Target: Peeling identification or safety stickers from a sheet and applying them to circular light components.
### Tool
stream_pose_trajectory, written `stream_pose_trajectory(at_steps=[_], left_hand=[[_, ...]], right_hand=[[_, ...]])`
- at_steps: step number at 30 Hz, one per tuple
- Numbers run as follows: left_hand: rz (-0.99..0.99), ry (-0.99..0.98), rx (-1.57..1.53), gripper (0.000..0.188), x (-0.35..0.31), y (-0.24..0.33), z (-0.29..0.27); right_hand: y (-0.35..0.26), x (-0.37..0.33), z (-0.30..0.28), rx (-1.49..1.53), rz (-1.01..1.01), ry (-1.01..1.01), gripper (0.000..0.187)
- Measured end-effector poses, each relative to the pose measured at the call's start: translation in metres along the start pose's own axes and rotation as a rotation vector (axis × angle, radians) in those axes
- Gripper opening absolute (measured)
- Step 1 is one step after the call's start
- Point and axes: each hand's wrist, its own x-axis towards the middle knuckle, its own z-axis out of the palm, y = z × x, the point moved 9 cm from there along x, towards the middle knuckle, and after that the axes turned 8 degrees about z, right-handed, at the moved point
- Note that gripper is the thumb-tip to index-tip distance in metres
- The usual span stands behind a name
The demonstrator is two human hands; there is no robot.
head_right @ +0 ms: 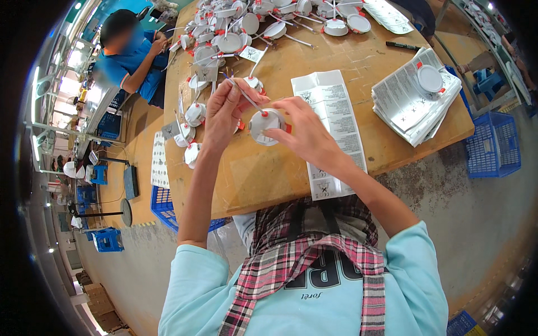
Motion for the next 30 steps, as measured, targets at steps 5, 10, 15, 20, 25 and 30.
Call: stream_pose_trajectory(at_steps=[5,10,15,20,25,30], left_hand=[[-0.062,0.099,-0.183,0.021,-0.025,-0.015,-0.008],[-0.282,0.149,-0.025,0.024,-0.037,-0.043,-0.017],[-0.219,0.008,0.213,0.03,-0.041,-0.051,-0.021],[-0.223,0.111,0.255,0.049,-0.066,-0.051,-0.023],[-0.11,0.133,0.687,0.092,-0.107,-0.036,-0.015],[-0.22,0.036,0.864,0.072,-0.12,-0.042,0.007]], right_hand=[[0.04,0.003,0.076,0.478,0.35,-0.358,0.04],[0.025,-0.004,0.092,0.079,0.091,-0.326,0.041],[0.035,-0.01,0.099,-0.284,0.13,-0.429,0.037],[0.055,0.02,0.08,0.513,0.33,-0.267,0.035],[0.049,0.032,0.092,0.459,0.3,-0.372,0.034],[0.078,0.041,0.082,0.708,0.427,-0.146,0.032]])
